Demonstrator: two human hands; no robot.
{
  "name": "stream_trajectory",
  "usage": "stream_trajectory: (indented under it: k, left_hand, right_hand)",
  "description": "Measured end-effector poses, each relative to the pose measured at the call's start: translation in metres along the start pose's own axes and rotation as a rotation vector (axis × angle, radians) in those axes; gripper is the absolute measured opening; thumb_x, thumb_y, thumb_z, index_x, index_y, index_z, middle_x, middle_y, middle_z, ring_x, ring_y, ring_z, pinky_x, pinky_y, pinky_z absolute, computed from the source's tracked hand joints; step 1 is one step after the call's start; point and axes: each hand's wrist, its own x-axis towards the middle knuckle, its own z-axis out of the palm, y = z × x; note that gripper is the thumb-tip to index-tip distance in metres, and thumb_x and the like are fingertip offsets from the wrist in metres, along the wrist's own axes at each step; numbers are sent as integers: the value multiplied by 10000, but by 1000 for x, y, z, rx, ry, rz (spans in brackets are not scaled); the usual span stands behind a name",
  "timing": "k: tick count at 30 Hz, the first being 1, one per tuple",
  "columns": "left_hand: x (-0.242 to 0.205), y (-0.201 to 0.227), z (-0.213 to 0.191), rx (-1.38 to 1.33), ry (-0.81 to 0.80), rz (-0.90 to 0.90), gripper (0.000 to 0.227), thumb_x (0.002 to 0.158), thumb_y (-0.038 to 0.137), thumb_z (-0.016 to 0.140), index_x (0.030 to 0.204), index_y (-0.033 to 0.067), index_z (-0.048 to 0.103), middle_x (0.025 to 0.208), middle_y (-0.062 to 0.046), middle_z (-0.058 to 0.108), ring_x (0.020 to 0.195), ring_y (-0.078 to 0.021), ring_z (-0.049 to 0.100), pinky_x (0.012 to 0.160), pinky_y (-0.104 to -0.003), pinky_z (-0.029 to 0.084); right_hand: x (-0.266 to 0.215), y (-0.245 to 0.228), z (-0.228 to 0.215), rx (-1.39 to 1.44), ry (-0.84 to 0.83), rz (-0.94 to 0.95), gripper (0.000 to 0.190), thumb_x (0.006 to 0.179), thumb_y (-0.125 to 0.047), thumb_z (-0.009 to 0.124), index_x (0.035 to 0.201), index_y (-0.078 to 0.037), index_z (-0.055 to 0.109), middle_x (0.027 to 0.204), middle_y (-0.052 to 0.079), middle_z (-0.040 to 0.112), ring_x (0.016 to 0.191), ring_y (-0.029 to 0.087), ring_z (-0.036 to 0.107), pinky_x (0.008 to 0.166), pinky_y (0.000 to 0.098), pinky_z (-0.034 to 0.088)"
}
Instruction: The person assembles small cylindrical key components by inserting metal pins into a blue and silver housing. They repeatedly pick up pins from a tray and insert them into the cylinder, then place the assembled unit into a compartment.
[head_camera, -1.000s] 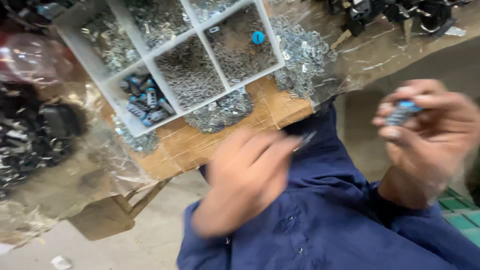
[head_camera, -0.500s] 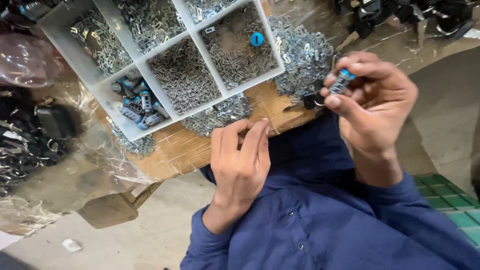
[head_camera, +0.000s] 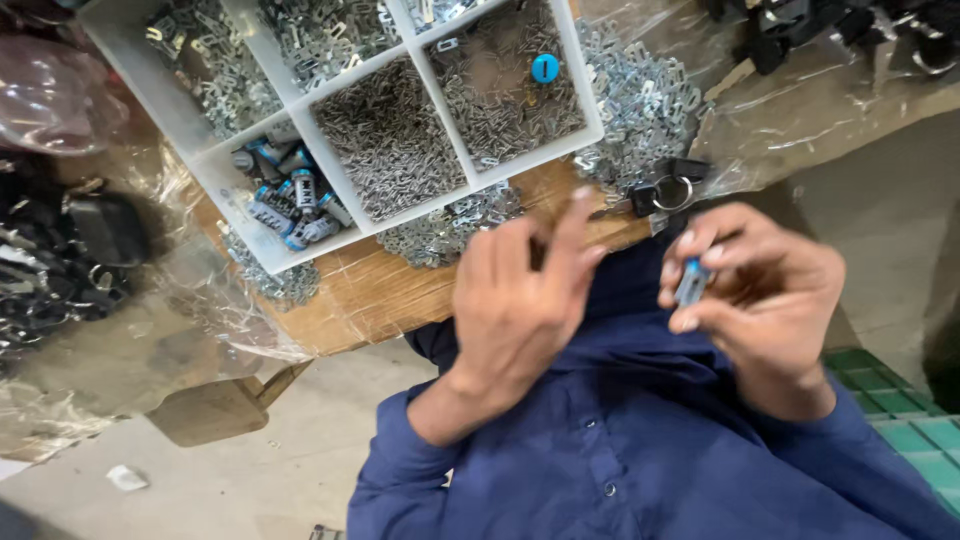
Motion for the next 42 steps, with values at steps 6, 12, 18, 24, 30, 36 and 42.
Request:
stream_trajectory:
  k: [6,12,18,24,30,36,42]
  left_hand:
    - [-15,-9,6,-102,47,44,324,1057,175,733,1367,129,650,1161,-51,584,989,-244,566,860,-348,497]
    - [-21,-11,-1,-178,32,-3,390,1015,129,732,1396,97,654,1160,-86,589,1018,-278,565,904,-379,504]
    - [-20,-10,-3,-123,66,30,399,1002,161,758,1377,73,656,1153,-101,585,1038,-295,577,915,-410,509]
    - [-31,-20,15,-155,144,88,260,1017,112,785,1255,70,689,1145,-69,643,1042,-268,580,890,-377,517]
    - [-43,-28,-18,-309,229,-13,204,838,11,767,1030,56,717,1048,-35,725,927,-225,685,810,-363,509]
    - [-38,-16,-14,-708,202,-50,278,881,-29,828,1097,89,698,1074,-31,708,924,-249,655,816,-319,532]
    - [-58,-43,-37,-613,13,59,328,790,-51,775,1090,69,718,1062,-60,691,899,-284,634,825,-364,534]
  right_hand:
    - [-7,13,7,-35,-67,114,382,798,169,793,1136,29,683,1184,206,631,988,247,707,811,356,665]
    - [-10,20,18,-16,-120,144,401,802,188,776,1154,27,669,1245,202,622,1058,247,705,873,373,673]
    - [-13,19,18,-26,-43,194,421,807,190,749,1180,27,642,1254,224,626,1025,263,720,839,375,678]
    - [-18,14,19,-67,-87,184,418,816,209,739,1186,36,648,1218,218,632,1006,255,728,848,371,686]
    - [-8,28,35,-22,-73,291,376,841,189,715,1182,47,643,1288,201,630,1056,232,714,882,339,664]
    - [-4,30,43,-83,-188,261,394,836,186,739,1203,55,683,1274,196,648,1108,203,689,905,292,638]
    - [-7,34,62,-251,-248,286,343,809,88,792,1144,28,746,1148,155,692,974,197,737,822,280,643]
